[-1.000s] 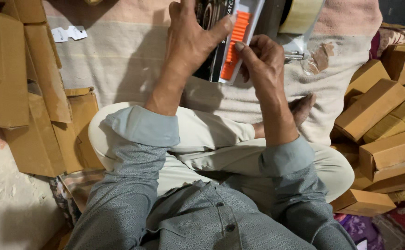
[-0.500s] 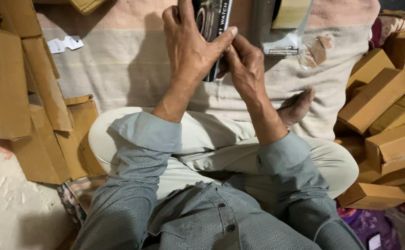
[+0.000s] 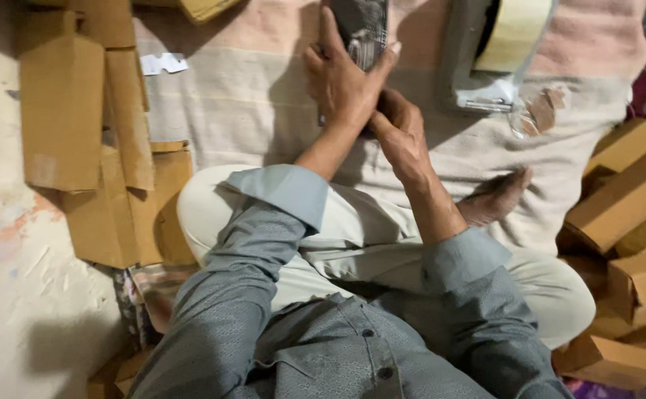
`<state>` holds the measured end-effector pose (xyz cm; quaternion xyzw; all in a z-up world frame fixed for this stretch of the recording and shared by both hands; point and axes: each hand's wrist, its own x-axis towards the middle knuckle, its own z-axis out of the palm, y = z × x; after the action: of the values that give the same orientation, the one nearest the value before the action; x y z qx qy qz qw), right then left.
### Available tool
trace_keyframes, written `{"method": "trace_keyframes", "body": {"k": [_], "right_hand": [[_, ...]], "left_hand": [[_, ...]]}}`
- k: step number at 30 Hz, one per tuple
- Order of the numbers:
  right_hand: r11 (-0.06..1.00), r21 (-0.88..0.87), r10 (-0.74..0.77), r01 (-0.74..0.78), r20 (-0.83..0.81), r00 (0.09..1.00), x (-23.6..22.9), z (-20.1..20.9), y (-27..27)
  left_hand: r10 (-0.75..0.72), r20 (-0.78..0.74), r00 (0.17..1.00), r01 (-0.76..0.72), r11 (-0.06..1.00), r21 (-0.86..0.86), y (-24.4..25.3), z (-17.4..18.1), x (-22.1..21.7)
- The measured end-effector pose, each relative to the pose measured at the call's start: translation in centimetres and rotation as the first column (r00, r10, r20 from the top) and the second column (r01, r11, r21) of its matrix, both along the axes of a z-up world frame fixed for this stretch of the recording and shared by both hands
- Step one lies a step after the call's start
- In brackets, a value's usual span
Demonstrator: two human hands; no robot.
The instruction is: The person unpacks a smartwatch from its retail box, inspects the watch and its accessories, then repacks them into the box and places the box into a shipping carton. The person seals the carton with packing tape.
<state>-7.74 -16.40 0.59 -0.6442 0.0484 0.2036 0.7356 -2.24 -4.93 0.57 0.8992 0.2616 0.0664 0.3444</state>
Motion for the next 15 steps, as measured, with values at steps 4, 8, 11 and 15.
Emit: {"method": "trace_keyframes", "body": {"k": [4, 8, 11, 15], "right_hand": [[0.983, -0.120, -0.151, 0.142, -0.072, 0.986, 0.7, -2.0, -0.3], [0.903, -0.403, -0.094, 0.150, 0.155, 0.983, 0.9, -3.0, -0.8], [0.944, -0.286, -0.129, 0.163, 0.134, 0.983, 0.5, -3.0, -1.1], [0.952, -0.190, -0.247, 0.238, -0.022, 0.969, 0.5, -2.8, -0.3]], "left_hand": [[-0.035, -0.041, 0.999, 0.036, 0.999, 0.035, -0.7, -1.5, 0.6], [-0.131, -0.118, 0.984, 0.137, 0.990, 0.040, -0.4, -3.1, 0.4], [-0.104, 0.017, 0.994, 0.103, 0.994, 0.034, 0.1, -2.9, 0.9], [-0.104, 0.501, 0.859, 0.069, 0.994, 0.089, 4.0, 0.0, 5.3]]}}
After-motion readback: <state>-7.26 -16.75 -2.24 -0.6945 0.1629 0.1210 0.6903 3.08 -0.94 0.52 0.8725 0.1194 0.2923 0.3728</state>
